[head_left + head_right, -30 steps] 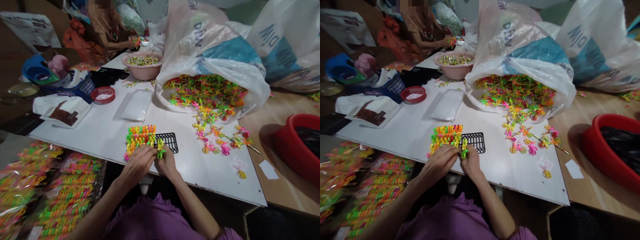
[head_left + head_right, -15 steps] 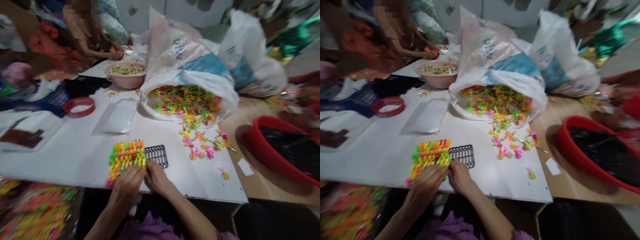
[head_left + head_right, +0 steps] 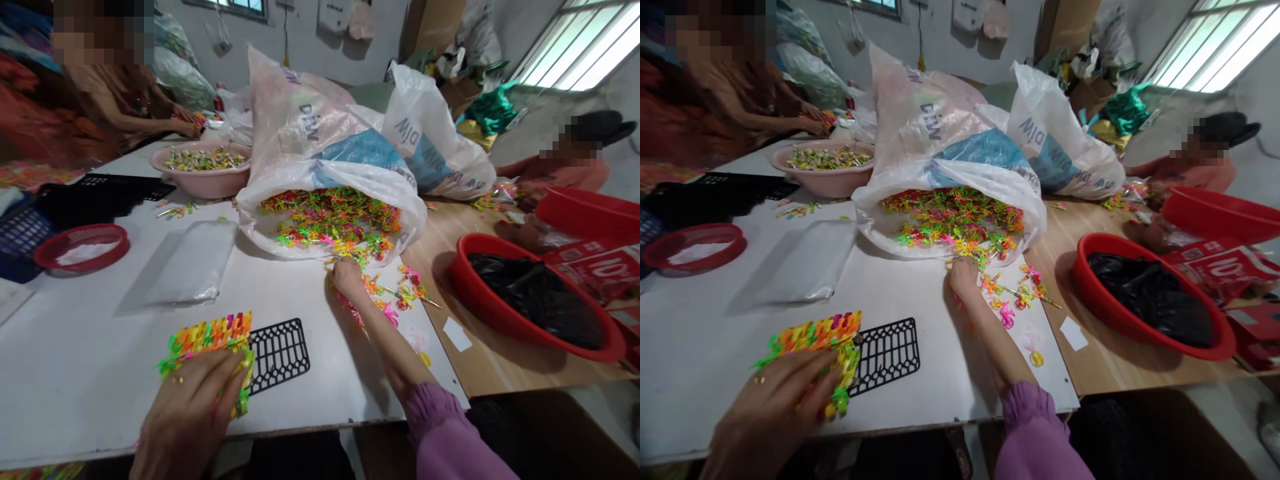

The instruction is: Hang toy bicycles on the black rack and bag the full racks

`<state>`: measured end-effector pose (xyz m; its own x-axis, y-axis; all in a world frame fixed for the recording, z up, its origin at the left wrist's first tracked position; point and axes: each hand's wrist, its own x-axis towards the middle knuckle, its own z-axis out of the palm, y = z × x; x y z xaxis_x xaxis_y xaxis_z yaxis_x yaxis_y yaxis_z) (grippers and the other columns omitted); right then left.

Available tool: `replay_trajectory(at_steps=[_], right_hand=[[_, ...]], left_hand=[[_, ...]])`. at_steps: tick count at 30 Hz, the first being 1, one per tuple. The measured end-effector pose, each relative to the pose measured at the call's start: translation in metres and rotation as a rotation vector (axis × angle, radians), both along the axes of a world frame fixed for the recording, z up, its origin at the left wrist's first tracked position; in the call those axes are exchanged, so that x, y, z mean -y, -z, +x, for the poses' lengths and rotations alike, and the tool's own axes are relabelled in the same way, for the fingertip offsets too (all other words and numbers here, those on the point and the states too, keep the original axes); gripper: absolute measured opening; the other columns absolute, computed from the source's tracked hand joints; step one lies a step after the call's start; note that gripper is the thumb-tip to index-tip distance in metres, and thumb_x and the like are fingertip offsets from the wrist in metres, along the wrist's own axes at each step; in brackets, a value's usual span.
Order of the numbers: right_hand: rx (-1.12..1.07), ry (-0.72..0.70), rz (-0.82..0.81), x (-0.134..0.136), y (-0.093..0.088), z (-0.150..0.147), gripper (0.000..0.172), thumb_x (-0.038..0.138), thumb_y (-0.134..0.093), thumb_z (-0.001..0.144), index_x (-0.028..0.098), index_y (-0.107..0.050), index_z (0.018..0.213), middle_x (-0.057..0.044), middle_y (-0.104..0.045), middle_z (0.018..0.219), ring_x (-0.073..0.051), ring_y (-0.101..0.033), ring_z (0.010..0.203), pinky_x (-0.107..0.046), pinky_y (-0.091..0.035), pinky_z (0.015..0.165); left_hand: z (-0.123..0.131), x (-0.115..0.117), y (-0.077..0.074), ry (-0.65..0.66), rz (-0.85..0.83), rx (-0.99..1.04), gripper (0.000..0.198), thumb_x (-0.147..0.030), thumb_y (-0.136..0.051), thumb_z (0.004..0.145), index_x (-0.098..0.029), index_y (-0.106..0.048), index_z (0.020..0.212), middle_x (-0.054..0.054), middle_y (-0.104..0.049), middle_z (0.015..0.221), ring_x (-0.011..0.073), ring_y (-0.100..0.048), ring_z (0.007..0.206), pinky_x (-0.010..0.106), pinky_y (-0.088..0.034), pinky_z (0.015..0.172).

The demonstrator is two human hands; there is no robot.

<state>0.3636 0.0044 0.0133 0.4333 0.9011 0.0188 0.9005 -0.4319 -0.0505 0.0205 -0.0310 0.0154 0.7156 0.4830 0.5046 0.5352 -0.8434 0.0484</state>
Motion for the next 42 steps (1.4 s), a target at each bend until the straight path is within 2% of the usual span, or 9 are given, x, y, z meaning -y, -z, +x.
replay_trajectory(at_steps=[3,7,10,13,21,26,30,33,42], right_hand=[[0.036,-0.298,0.028,0.008,0.005,-0.037,0.021,0.02,-0.046,0.087,0.014,-0.066,0.091,-0.013,-0.058,0.102,-0.024,-0.05,0.1,-0.036,-0.036,0.085],[-0.011,-0.643,0.064,0.044,0.009,-0.062,0.02,0.019,-0.046,0.089,0.017,-0.064,0.098,-0.01,-0.055,0.113,-0.021,-0.048,0.105,-0.035,-0.032,0.093],[-0.082,-0.548,0.17,0.072,0.015,-0.059,0.024,0.017,-0.046,0.089,0.022,-0.061,0.106,-0.008,-0.051,0.122,-0.019,-0.045,0.111,-0.033,-0.032,0.095],[-0.097,-0.268,0.131,0.082,0.019,-0.062,0.018,0.024,-0.048,0.089,0.02,-0.063,0.098,-0.009,-0.06,0.103,-0.02,-0.053,0.097,-0.03,-0.038,0.082],[-0.195,0.031,0.041,0.049,0.017,-0.086,0.02,0.028,-0.048,0.085,0.014,-0.061,0.092,-0.011,-0.065,0.09,-0.021,-0.06,0.081,-0.028,-0.039,0.066],[-0.473,-0.081,0.31,0.065,0.001,-0.08,0.016,0.028,-0.048,0.084,0.019,-0.058,0.092,-0.002,-0.065,0.082,-0.014,-0.059,0.07,-0.023,-0.038,0.064],[-0.634,-0.261,0.491,0.082,-0.017,-0.106,0.015,0.028,-0.049,0.084,0.019,-0.057,0.092,-0.001,-0.063,0.083,-0.011,-0.055,0.063,-0.021,-0.039,0.061],[-0.643,-0.289,0.565,0.089,-0.024,-0.127,0.016,0.031,-0.049,0.085,0.019,-0.057,0.091,-0.002,-0.062,0.084,-0.011,-0.054,0.062,-0.022,-0.039,0.061],[-0.679,-0.195,0.547,0.094,-0.027,-0.145,0.017,0.032,-0.051,0.082,0.019,-0.059,0.089,-0.001,-0.063,0.079,-0.012,-0.053,0.06,-0.023,-0.038,0.059]], left_hand=[[0.024,-0.015,-0.021,-0.12,-0.135,0.02,0.026,-0.031,-0.041,0.088,-0.021,-0.062,0.1,0.008,-0.065,0.101,0.0258,-0.058,0.098,0.042,-0.044,0.086],[0.039,-0.024,-0.022,-0.102,-0.279,-0.05,0.028,-0.03,-0.036,0.09,-0.021,-0.063,0.086,0.005,-0.064,0.085,0.0207,-0.059,0.083,0.036,-0.044,0.079],[0.035,-0.023,-0.015,-0.117,-0.27,-0.031,0.029,-0.031,-0.036,0.091,-0.02,-0.062,0.087,0.005,-0.064,0.084,0.0195,-0.058,0.083,0.035,-0.043,0.081],[0.032,-0.022,-0.014,-0.116,-0.269,-0.056,0.027,-0.031,-0.036,0.091,-0.02,-0.061,0.087,0.005,-0.063,0.084,0.0196,-0.057,0.082,0.035,-0.042,0.08],[0.033,-0.02,-0.023,-0.117,-0.298,-0.033,0.026,-0.03,-0.037,0.09,-0.019,-0.061,0.089,0.006,-0.063,0.086,0.0212,-0.057,0.087,0.037,-0.043,0.082],[0.042,-0.017,-0.037,-0.155,-0.344,0.201,0.025,-0.035,-0.046,0.086,-0.019,-0.06,0.099,0.006,-0.063,0.094,0.0209,-0.057,0.093,0.037,-0.044,0.086],[0.062,-0.013,-0.049,-0.196,-0.758,0.408,0.033,-0.041,-0.058,0.077,-0.019,-0.059,0.102,0.004,-0.065,0.094,0.0165,-0.061,0.082,0.03,-0.049,0.074],[0.074,-0.009,-0.056,-0.232,-1.01,0.431,0.028,-0.044,-0.059,0.074,-0.018,-0.061,0.086,0.0,-0.064,0.072,0.0136,-0.059,0.063,0.025,-0.047,0.057],[0.073,0.01,-0.053,-0.461,-0.497,0.271,0.031,-0.048,-0.059,0.076,-0.018,-0.054,0.069,0.0,-0.059,0.066,0.0138,-0.055,0.061,0.026,-0.038,0.058]])
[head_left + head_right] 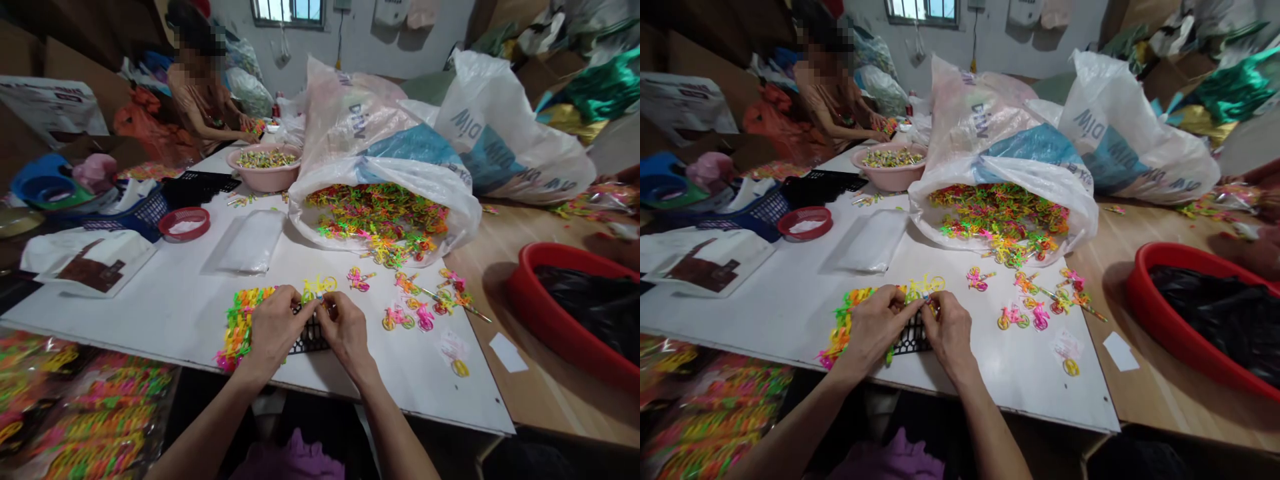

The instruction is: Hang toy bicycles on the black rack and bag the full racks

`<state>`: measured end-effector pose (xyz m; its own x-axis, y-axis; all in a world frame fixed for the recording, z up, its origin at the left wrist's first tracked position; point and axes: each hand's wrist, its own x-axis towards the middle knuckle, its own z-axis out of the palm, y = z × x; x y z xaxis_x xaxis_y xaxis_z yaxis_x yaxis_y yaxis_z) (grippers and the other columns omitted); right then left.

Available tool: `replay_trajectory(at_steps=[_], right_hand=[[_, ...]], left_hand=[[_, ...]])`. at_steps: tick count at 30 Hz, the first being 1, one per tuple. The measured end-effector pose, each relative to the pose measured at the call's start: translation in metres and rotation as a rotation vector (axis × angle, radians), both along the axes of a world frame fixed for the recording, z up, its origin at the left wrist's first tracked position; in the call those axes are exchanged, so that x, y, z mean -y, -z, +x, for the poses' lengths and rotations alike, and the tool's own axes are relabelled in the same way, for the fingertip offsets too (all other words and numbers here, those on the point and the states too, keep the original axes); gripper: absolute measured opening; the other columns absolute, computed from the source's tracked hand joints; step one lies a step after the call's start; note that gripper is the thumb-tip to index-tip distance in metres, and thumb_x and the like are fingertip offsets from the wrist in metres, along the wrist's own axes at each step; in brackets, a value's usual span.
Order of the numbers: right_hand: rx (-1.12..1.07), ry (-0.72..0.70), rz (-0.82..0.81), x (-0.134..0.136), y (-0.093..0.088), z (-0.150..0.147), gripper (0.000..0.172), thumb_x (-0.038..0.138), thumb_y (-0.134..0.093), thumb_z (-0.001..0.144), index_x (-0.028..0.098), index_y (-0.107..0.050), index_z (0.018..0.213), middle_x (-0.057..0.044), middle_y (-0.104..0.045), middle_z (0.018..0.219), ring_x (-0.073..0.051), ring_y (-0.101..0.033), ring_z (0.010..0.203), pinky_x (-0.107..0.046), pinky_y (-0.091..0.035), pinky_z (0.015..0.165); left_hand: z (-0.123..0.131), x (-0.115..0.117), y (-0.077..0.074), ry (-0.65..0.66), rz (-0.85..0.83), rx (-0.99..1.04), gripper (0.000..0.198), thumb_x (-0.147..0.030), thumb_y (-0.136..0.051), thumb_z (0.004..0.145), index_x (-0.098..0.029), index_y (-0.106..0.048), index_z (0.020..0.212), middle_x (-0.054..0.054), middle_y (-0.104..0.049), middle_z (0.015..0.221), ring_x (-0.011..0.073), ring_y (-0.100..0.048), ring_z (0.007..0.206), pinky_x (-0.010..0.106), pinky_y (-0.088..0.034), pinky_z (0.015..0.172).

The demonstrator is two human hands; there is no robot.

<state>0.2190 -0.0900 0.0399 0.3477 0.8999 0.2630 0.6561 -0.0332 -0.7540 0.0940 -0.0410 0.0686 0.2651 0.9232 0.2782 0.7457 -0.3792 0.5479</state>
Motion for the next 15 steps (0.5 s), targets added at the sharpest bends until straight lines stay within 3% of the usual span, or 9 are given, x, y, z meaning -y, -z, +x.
replay_trajectory(at_steps=[4,8,11,15], right_hand=[[-0.084,-0.024,-0.108,-0.002,0.015,0.0,0.016,0.029,-0.053,0.079,0.019,-0.06,0.09,0.001,-0.062,0.073,-0.012,-0.053,0.06,-0.022,-0.037,0.058],[-0.174,-0.104,-0.275,-0.009,0.043,0.003,0.008,0.022,-0.054,0.075,0.018,-0.057,0.081,0.002,-0.057,0.065,-0.012,-0.05,0.058,-0.021,-0.035,0.056],[-0.236,-0.142,-0.209,-0.02,0.057,-0.002,0.007,0.022,-0.052,0.075,0.019,-0.054,0.08,0.003,-0.055,0.066,-0.012,-0.049,0.058,-0.021,-0.034,0.055],[-0.245,-0.235,-0.117,-0.035,0.065,-0.016,0.009,0.023,-0.047,0.08,0.019,-0.052,0.085,0.002,-0.055,0.07,-0.013,-0.049,0.062,-0.022,-0.036,0.057]], left_hand=[[-0.023,-0.005,-0.002,0.101,0.012,0.001,0.035,-0.052,-0.059,0.076,-0.017,-0.059,0.083,0.001,-0.061,0.075,0.0147,-0.057,0.067,0.027,-0.043,0.062],[-0.052,-0.021,-0.005,0.18,0.082,-0.064,0.025,-0.036,-0.051,0.084,-0.017,-0.06,0.098,0.004,-0.063,0.093,0.0169,-0.059,0.086,0.03,-0.046,0.079],[-0.055,-0.028,0.002,0.352,0.11,-0.172,0.024,-0.023,-0.046,0.085,-0.017,-0.059,0.104,0.007,-0.062,0.104,0.0192,-0.055,0.1,0.034,-0.043,0.09],[-0.042,-0.031,0.014,0.507,0.05,-0.25,0.024,-0.013,-0.041,0.085,-0.018,-0.061,0.098,0.006,-0.063,0.096,0.0174,-0.056,0.093,0.033,-0.045,0.087]])
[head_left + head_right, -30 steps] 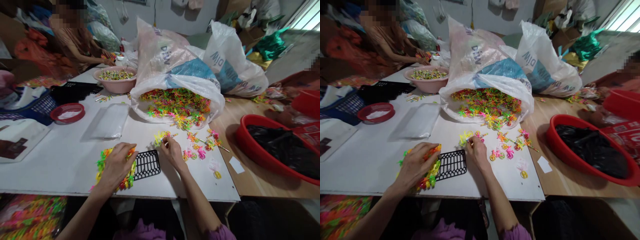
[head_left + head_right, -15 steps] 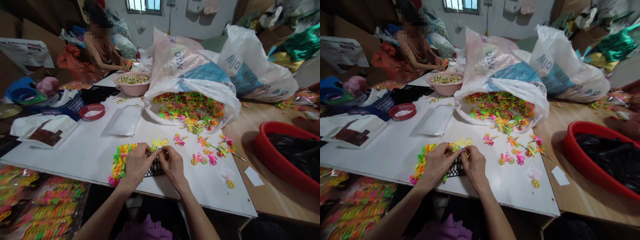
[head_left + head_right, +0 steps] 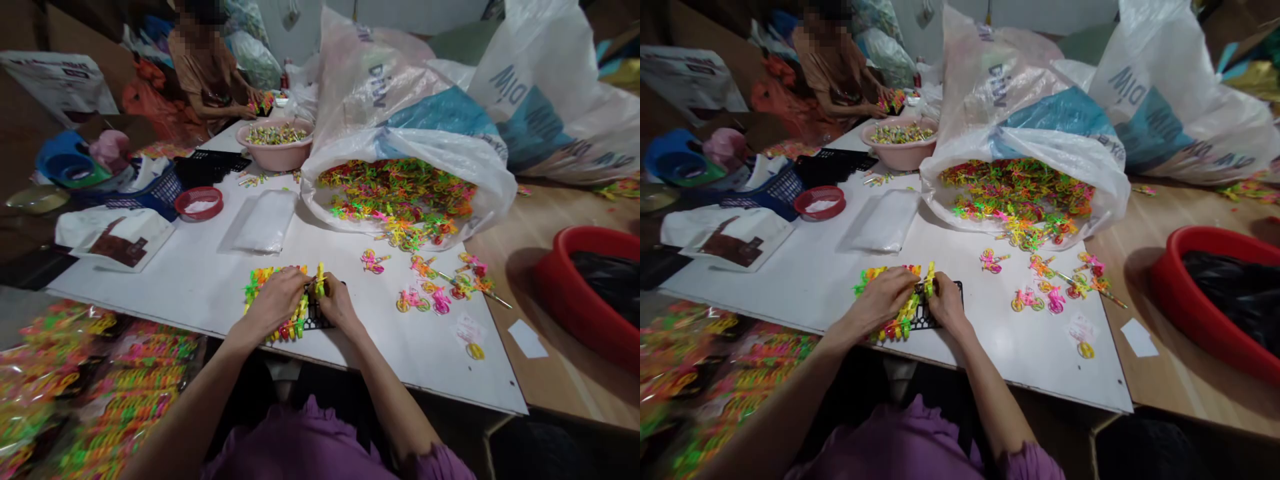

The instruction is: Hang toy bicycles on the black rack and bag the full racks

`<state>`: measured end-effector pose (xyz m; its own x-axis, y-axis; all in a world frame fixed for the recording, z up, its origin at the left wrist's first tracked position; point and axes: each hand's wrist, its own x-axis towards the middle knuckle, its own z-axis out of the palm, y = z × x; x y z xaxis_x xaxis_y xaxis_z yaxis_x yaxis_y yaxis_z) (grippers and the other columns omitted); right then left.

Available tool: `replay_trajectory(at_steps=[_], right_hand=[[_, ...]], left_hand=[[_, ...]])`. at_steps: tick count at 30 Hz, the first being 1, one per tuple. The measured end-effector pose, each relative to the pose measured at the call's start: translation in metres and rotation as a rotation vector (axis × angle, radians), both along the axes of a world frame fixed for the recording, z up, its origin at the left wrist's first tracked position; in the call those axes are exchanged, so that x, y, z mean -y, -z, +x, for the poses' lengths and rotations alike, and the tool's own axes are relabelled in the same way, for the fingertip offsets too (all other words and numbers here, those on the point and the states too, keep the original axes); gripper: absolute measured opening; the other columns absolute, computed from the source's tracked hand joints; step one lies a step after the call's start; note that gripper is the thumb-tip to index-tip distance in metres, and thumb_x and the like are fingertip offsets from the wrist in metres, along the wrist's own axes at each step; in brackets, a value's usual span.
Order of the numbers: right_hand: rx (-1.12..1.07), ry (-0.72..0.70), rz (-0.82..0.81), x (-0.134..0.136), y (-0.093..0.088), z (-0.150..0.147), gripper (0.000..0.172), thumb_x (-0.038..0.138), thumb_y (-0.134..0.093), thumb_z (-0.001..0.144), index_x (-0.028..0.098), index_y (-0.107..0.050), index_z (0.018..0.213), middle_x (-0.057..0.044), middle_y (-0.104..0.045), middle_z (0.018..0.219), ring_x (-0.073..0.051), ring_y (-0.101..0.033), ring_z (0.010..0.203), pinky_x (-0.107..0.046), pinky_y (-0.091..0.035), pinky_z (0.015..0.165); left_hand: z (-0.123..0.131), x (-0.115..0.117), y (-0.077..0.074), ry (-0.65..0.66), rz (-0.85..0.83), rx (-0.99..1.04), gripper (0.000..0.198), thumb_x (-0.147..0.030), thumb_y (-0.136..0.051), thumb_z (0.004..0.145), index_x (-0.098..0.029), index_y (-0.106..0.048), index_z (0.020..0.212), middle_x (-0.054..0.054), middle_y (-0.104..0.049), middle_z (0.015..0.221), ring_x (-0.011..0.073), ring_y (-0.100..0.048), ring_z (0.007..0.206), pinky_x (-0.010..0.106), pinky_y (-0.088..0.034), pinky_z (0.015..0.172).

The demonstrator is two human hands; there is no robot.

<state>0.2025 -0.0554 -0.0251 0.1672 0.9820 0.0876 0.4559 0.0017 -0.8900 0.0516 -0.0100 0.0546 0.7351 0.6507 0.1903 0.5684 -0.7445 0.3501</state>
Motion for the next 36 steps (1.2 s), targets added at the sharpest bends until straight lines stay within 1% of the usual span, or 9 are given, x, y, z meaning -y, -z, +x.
replay_trajectory(at_steps=[8,17,21,23,26,30,32,34,36], right_hand=[[0.297,-0.074,0.033,-0.002,0.01,-0.005,0.017,0.013,-0.042,0.079,0.017,-0.048,0.094,-0.005,-0.056,0.085,-0.017,-0.052,0.075,-0.027,-0.04,0.067],[0.484,-0.113,-0.049,-0.002,0.004,-0.013,0.026,0.006,-0.04,0.077,0.016,-0.048,0.101,-0.008,-0.054,0.095,-0.019,-0.053,0.082,-0.028,-0.043,0.07],[0.505,-0.098,-0.082,0.0,0.0,-0.019,0.022,0.008,-0.042,0.079,0.015,-0.05,0.099,-0.009,-0.055,0.095,-0.019,-0.053,0.083,-0.028,-0.044,0.071],[0.442,-0.158,-0.056,0.001,-0.004,-0.007,0.018,0.012,-0.044,0.083,0.015,-0.052,0.099,-0.007,-0.057,0.095,-0.017,-0.054,0.083,-0.027,-0.044,0.073],[0.356,-0.224,-0.004,-0.001,-0.017,0.042,0.019,0.016,-0.049,0.085,0.018,-0.055,0.103,-0.005,-0.06,0.096,-0.015,-0.056,0.088,-0.024,-0.043,0.077],[0.649,0.137,-0.156,-0.015,-0.035,0.131,0.025,0.012,-0.046,0.083,0.014,-0.058,0.106,-0.011,-0.057,0.107,-0.018,-0.055,0.093,-0.026,-0.041,0.078],[0.78,0.152,-0.256,-0.02,-0.038,0.158,0.021,0.012,-0.048,0.082,0.014,-0.061,0.097,-0.013,-0.056,0.107,-0.02,-0.054,0.096,-0.026,-0.041,0.076],[0.787,0.121,-0.269,-0.017,-0.037,0.161,0.015,0.013,-0.05,0.08,0.014,-0.062,0.09,-0.012,-0.057,0.102,-0.02,-0.054,0.095,-0.026,-0.04,0.074],[0.614,0.096,-0.195,-0.004,-0.034,0.141,0.013,0.018,-0.051,0.081,0.014,-0.06,0.09,-0.008,-0.059,0.091,-0.017,-0.055,0.083,-0.024,-0.04,0.068]], left_hand=[[0.008,-0.003,0.002,0.001,-0.048,0.049,0.016,-0.022,-0.055,0.084,-0.017,-0.06,0.098,0.004,-0.063,0.091,0.0173,-0.056,0.091,0.03,-0.044,0.082],[0.012,-0.005,0.011,-0.02,0.007,0.041,0.018,-0.023,-0.046,0.089,-0.018,-0.063,0.09,0.003,-0.065,0.085,0.0169,-0.058,0.085,0.03,-0.044,0.08],[0.012,-0.005,0.015,-0.013,0.065,0.028,0.019,-0.022,-0.044,0.089,-0.018,-0.062,0.092,0.004,-0.066,0.089,0.0183,-0.059,0.087,0.032,-0.044,0.082],[0.012,-0.004,0.017,-0.016,0.085,0.029,0.019,-0.023,-0.044,0.089,-0.017,-0.062,0.091,0.005,-0.065,0.087,0.0187,-0.059,0.085,0.032,-0.044,0.08],[0.014,-0.001,0.017,-0.019,0.092,0.031,0.019,-0.024,-0.043,0.089,-0.017,-0.061,0.09,0.005,-0.065,0.086,0.0186,-0.059,0.084,0.031,-0.045,0.078],[0.016,0.002,0.016,-0.026,0.091,0.015,0.018,-0.022,-0.043,0.089,-0.017,-0.06,0.089,0.004,-0.063,0.085,0.018,-0.057,0.084,0.032,-0.044,0.08],[0.016,0.003,0.016,-0.032,0.119,-0.003,0.017,-0.021,-0.043,0.089,-0.017,-0.06,0.089,0.004,-0.063,0.084,0.0183,-0.057,0.084,0.033,-0.044,0.082],[0.016,0.003,0.017,-0.021,0.162,-0.018,0.017,-0.019,-0.043,0.089,-0.017,-0.06,0.09,0.004,-0.063,0.084,0.0185,-0.056,0.084,0.033,-0.043,0.084],[0.016,0.004,0.018,0.01,0.2,-0.038,0.017,-0.018,-0.042,0.089,-0.017,-0.06,0.09,0.004,-0.062,0.084,0.0185,-0.055,0.084,0.033,-0.043,0.085]])
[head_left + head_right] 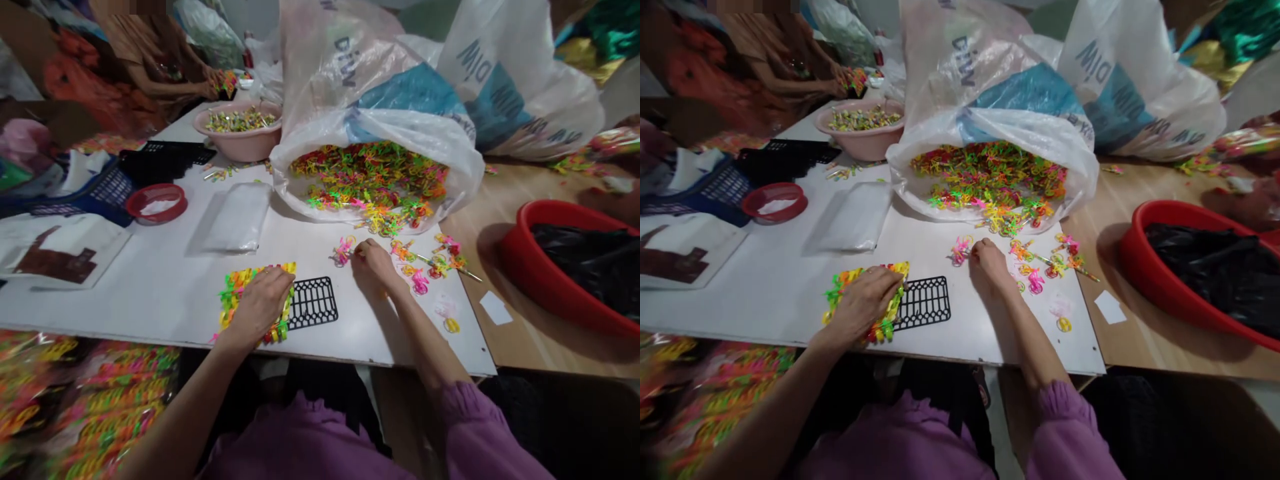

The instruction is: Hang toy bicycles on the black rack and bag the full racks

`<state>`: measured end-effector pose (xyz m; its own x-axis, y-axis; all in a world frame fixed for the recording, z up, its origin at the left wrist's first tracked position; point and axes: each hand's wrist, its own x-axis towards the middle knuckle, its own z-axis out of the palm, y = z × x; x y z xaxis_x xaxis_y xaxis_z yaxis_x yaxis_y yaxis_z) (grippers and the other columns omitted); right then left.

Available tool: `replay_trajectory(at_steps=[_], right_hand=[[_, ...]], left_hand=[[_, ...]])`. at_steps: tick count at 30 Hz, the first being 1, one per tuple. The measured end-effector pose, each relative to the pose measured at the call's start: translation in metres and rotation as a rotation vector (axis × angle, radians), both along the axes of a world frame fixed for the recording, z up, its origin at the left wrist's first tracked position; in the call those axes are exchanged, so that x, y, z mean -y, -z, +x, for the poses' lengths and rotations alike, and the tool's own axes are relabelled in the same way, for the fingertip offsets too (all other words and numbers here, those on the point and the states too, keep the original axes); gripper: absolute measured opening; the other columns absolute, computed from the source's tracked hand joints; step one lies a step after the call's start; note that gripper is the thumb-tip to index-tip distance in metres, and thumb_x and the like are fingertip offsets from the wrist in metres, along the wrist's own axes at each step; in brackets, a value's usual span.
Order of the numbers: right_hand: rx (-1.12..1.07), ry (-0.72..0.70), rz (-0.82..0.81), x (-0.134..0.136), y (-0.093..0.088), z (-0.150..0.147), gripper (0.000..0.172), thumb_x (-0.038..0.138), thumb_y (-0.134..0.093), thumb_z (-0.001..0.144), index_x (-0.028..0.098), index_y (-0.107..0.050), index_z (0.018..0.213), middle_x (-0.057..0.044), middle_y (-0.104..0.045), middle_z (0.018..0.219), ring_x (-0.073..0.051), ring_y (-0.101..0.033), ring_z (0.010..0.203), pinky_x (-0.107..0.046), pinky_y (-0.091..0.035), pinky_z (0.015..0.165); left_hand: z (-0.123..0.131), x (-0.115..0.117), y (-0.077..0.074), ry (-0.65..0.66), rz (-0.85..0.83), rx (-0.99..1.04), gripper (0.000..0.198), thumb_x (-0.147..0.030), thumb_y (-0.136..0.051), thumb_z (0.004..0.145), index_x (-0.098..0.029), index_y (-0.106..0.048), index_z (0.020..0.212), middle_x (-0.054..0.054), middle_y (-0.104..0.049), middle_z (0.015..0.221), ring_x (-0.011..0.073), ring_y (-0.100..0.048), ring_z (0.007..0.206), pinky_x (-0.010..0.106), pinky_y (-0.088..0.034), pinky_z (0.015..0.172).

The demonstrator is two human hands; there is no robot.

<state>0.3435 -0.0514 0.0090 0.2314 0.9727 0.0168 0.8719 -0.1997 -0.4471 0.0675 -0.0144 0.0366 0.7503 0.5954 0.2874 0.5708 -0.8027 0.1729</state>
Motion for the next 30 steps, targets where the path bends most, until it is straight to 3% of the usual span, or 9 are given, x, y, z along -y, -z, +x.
replay_trajectory(at_steps=[3,5,9,14,18,20,23,27,30], right_hand=[[-0.438,-0.068,0.12,0.032,0.009,-0.06,0.014,0.026,-0.048,0.082,0.017,-0.055,0.09,-0.001,-0.059,0.076,-0.012,-0.052,0.064,-0.021,-0.04,0.058],[-0.647,-0.138,0.125,0.051,0.019,-0.102,0.01,0.022,-0.048,0.08,0.018,-0.053,0.087,0.0,-0.058,0.075,-0.011,-0.052,0.063,-0.02,-0.04,0.056],[-0.725,-0.09,0.1,0.066,0.041,-0.152,0.014,0.013,-0.043,0.077,0.017,-0.05,0.088,-0.002,-0.058,0.077,-0.012,-0.053,0.065,-0.021,-0.041,0.057],[-0.597,-0.13,0.177,0.066,0.044,-0.161,0.01,0.016,-0.043,0.078,0.018,-0.049,0.086,-0.003,-0.054,0.078,-0.015,-0.051,0.07,-0.026,-0.042,0.063],[-0.468,-0.163,0.239,0.077,0.04,-0.166,0.014,0.015,-0.039,0.08,0.019,-0.048,0.09,-0.004,-0.051,0.083,-0.017,-0.049,0.075,-0.027,-0.041,0.067],[-0.426,-0.173,0.214,0.08,0.04,-0.167,0.017,0.013,-0.039,0.079,0.019,-0.047,0.093,-0.004,-0.05,0.085,-0.017,-0.048,0.075,-0.028,-0.041,0.067],[-0.375,-0.221,0.144,0.078,0.039,-0.166,0.016,0.013,-0.038,0.079,0.019,-0.046,0.091,-0.005,-0.049,0.085,-0.017,-0.048,0.074,-0.028,-0.042,0.065],[-0.36,-0.255,0.111,0.073,0.037,-0.166,0.012,0.015,-0.038,0.083,0.019,-0.046,0.09,-0.005,-0.048,0.085,-0.017,-0.048,0.072,-0.027,-0.042,0.064],[-0.402,-0.284,0.122,0.074,0.034,-0.163,0.011,0.016,-0.039,0.085,0.018,-0.049,0.091,-0.005,-0.05,0.087,-0.016,-0.049,0.076,-0.027,-0.043,0.068]], left_hand=[[-0.001,0.002,-0.001,0.017,0.019,-0.049,0.018,-0.017,-0.042,0.089,-0.017,-0.059,0.088,0.005,-0.06,0.084,0.0188,-0.054,0.084,0.033,-0.043,0.084],[-0.001,0.003,-0.002,0.013,0.017,-0.068,0.018,-0.017,-0.041,0.089,-0.017,-0.059,0.088,0.005,-0.059,0.083,0.0191,-0.054,0.084,0.033,-0.042,0.084],[0.001,0.002,0.0,0.006,0.023,-0.06,0.018,-0.016,-0.041,0.089,-0.017,-0.06,0.089,0.006,-0.06,0.085,0.0195,-0.054,0.086,0.033,-0.043,0.085],[-0.002,0.006,-0.009,-0.014,0.02,-0.041,0.021,-0.017,-0.04,0.089,-0.015,-0.061,0.094,0.007,-0.062,0.093,0.02,-0.055,0.091,0.034,-0.042,0.088],[-0.019,0.031,-0.027,-0.025,0.013,0.046,0.024,-0.025,-0.044,0.089,-0.015,-0.057,0.106,0.008,-0.061,0.101,0.0211,-0.054,0.099,0.036,-0.041,0.09],[-0.025,0.047,-0.029,0.013,-0.024,0.048,0.027,-0.03,-0.048,0.088,-0.016,-0.055,0.11,0.007,-0.062,0.101,0.0209,-0.054,0.098,0.036,-0.042,0.087],[-0.026,0.064,-0.019,0.066,-0.066,-0.008,0.023,-0.028,-0.05,0.087,-0.017,-0.058,0.105,0.006,-0.062,0.097,0.0209,-0.056,0.092,0.036,-0.043,0.081],[-0.022,0.07,0.004,0.084,-0.083,-0.058,0.018,-0.015,-0.044,0.087,-0.018,-0.059,0.096,0.006,-0.062,0.09,0.021,-0.055,0.087,0.037,-0.043,0.078],[-0.023,0.07,0.008,0.094,-0.052,-0.059,0.02,-0.014,-0.043,0.087,-0.016,-0.059,0.1,0.007,-0.061,0.087,0.0213,-0.055,0.083,0.037,-0.044,0.075]])
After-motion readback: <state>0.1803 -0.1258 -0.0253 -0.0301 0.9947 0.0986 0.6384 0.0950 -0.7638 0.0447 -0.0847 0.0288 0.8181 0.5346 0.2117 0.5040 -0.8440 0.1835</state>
